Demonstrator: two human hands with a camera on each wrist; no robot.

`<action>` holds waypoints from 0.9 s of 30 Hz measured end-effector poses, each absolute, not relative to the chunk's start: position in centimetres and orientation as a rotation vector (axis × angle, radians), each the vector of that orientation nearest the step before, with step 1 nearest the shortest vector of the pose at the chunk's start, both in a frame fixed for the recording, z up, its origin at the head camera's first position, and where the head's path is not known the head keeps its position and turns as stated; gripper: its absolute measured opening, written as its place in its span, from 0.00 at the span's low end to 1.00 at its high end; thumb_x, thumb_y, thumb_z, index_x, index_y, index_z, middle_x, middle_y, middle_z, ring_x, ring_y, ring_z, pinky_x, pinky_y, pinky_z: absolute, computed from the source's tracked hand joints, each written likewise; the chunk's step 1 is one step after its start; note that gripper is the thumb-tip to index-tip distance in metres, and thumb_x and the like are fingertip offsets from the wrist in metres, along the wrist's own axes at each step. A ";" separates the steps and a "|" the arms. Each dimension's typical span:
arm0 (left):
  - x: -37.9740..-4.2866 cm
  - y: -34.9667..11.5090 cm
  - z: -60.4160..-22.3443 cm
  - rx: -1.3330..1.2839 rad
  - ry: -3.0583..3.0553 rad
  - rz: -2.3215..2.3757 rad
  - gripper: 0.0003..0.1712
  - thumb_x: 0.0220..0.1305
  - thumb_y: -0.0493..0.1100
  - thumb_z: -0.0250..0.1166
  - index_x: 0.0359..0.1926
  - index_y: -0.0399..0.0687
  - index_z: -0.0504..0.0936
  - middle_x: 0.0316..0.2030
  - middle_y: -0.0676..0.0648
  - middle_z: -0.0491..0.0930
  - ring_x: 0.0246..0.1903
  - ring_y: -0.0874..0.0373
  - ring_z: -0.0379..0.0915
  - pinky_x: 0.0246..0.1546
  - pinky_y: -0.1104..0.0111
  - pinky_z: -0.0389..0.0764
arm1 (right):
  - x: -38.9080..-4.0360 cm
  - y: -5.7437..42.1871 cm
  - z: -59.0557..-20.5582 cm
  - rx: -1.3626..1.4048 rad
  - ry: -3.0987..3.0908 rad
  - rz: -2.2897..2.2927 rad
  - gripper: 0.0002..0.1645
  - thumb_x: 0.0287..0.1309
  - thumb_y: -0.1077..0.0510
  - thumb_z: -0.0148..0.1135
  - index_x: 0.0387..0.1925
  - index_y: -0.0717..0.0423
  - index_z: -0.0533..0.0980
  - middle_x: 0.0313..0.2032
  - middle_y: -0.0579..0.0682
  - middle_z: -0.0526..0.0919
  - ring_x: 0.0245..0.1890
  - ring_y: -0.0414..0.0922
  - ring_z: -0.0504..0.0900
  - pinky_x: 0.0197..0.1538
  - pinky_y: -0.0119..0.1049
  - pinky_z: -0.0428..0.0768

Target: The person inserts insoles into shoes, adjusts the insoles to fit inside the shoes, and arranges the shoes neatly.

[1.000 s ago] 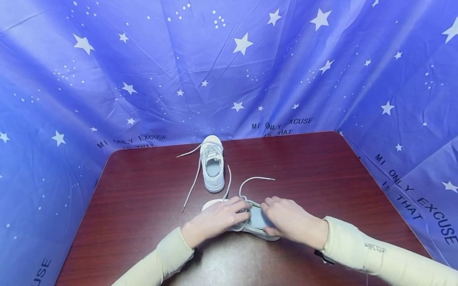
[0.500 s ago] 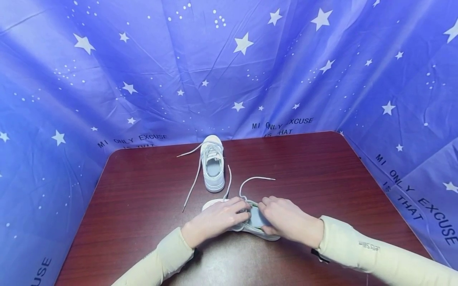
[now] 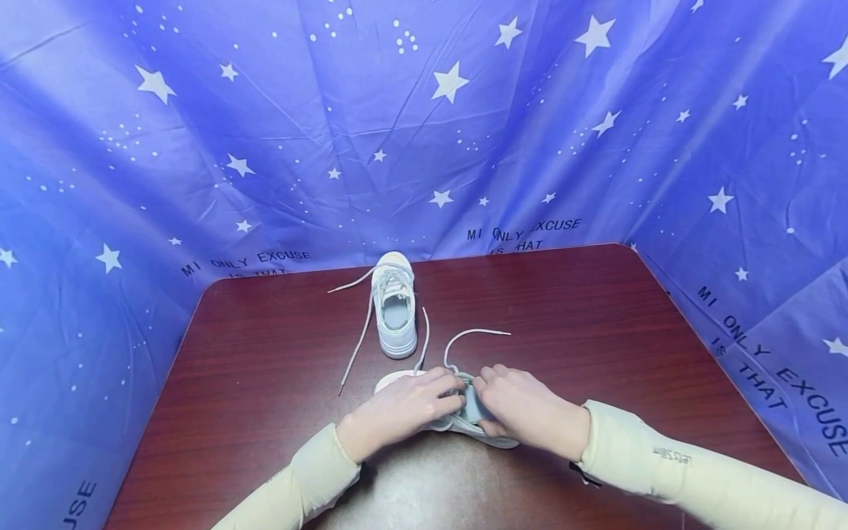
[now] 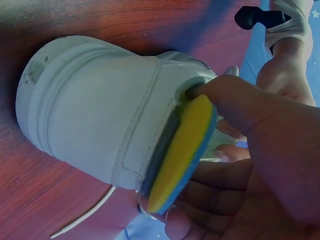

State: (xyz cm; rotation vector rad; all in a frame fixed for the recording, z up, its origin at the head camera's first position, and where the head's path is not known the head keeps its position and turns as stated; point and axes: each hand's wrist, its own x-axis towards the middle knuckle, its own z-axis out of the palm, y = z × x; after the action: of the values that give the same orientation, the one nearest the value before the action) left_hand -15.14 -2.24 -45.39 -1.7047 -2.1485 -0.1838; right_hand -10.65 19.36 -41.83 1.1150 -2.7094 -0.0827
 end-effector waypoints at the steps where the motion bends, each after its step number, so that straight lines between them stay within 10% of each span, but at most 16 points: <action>1: -15.1 -2.2 -45.4 -1.704 -2.147 -0.182 0.09 0.58 0.41 0.61 0.41 0.55 0.81 0.48 0.55 0.79 0.51 0.61 0.71 0.47 0.72 0.80 | -10.6 19.4 -41.8 1.113 -2.719 -0.085 0.21 0.35 0.47 0.72 0.25 0.56 0.74 0.21 0.46 0.71 0.21 0.45 0.71 0.21 0.37 0.76; 11: -15.0 -2.2 -45.1 -1.707 -2.152 -0.157 0.10 0.56 0.40 0.63 0.41 0.56 0.81 0.49 0.55 0.79 0.52 0.61 0.71 0.48 0.72 0.79 | -10.5 20.0 -40.7 1.062 -2.842 -0.046 0.22 0.47 0.42 0.68 0.28 0.57 0.75 0.23 0.47 0.72 0.23 0.45 0.74 0.26 0.40 0.79; 27: -15.0 -2.2 -45.0 -1.713 -2.178 -0.147 0.11 0.56 0.40 0.63 0.41 0.56 0.81 0.50 0.55 0.78 0.53 0.61 0.70 0.49 0.72 0.79 | -9.7 20.9 -39.4 1.057 -2.956 -0.141 0.33 0.31 0.39 0.75 0.31 0.59 0.75 0.25 0.48 0.73 0.24 0.45 0.72 0.26 0.40 0.76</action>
State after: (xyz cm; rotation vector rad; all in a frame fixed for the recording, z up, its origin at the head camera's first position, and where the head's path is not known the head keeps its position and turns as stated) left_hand -15.04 -2.23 -44.98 -1.7130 -2.1781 -0.1467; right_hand -9.70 20.90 -39.42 1.0570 -2.9557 -0.1409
